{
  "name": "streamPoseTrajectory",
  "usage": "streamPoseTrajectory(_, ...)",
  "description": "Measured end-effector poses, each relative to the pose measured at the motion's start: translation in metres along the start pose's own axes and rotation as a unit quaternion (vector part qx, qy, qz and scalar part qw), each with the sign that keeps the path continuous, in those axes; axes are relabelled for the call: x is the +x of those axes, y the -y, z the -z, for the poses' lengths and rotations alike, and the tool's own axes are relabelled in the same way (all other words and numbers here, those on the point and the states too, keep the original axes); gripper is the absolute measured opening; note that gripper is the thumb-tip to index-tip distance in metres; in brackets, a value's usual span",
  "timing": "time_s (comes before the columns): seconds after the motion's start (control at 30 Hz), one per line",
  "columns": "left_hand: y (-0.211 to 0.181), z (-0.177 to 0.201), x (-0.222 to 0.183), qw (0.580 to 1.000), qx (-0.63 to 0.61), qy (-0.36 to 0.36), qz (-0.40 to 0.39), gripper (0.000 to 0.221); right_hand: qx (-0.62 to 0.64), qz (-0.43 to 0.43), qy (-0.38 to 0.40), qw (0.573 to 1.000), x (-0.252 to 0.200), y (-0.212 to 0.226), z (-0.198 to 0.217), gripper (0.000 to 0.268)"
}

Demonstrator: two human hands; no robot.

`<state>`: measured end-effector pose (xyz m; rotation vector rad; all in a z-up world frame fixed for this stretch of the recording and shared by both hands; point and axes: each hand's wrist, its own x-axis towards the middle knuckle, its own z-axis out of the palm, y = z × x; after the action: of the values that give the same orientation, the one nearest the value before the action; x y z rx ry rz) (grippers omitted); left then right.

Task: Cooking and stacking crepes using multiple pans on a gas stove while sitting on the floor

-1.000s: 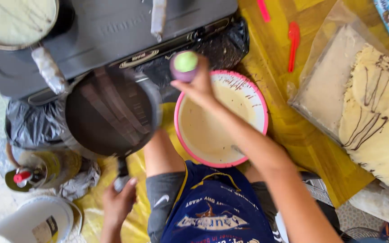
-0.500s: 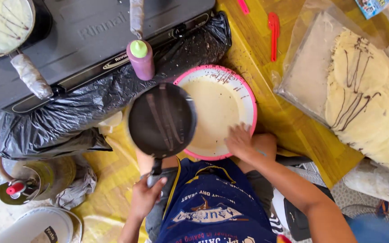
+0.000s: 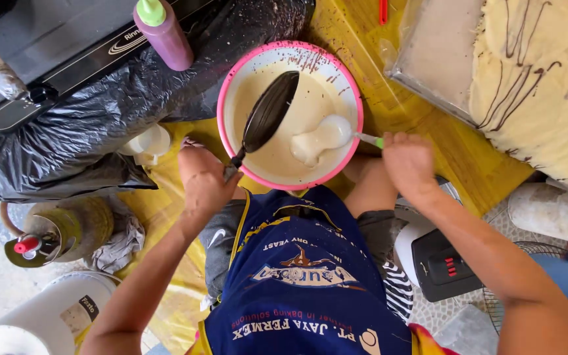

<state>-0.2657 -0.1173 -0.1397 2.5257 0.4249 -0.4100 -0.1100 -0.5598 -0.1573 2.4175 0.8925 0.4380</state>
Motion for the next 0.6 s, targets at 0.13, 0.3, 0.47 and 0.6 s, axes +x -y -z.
streamPoseTrajectory(0.13, -0.010, 0.021, 0.022, 0.987, 0.155, -0.030, -0.013, 0.053, 0.120, -0.087, 0.120, 0.982, 0.000, -0.043, 0.067, 0.021)
streamPoseTrajectory(0.3, 0.022, -0.016, 0.057, 0.996, -0.035, 0.067, 0.051, 0.061, 0.218, -0.175, 0.240, 0.930, 0.006, -0.038, 0.110, 0.040)
streamPoseTrajectory(0.47, 0.004, -0.006, 0.050, 0.885, -0.400, 0.190, 0.144, 0.049, 0.165, -0.148, 0.023, 0.975, 0.015, -0.002, 0.138, 0.047)
streamPoseTrajectory(0.6, -0.011, 0.015, 0.043, 0.873, -0.437, 0.166, 0.137, 0.050, 0.076, -0.129, -0.110, 0.983, 0.030, 0.011, 0.133, 0.052)
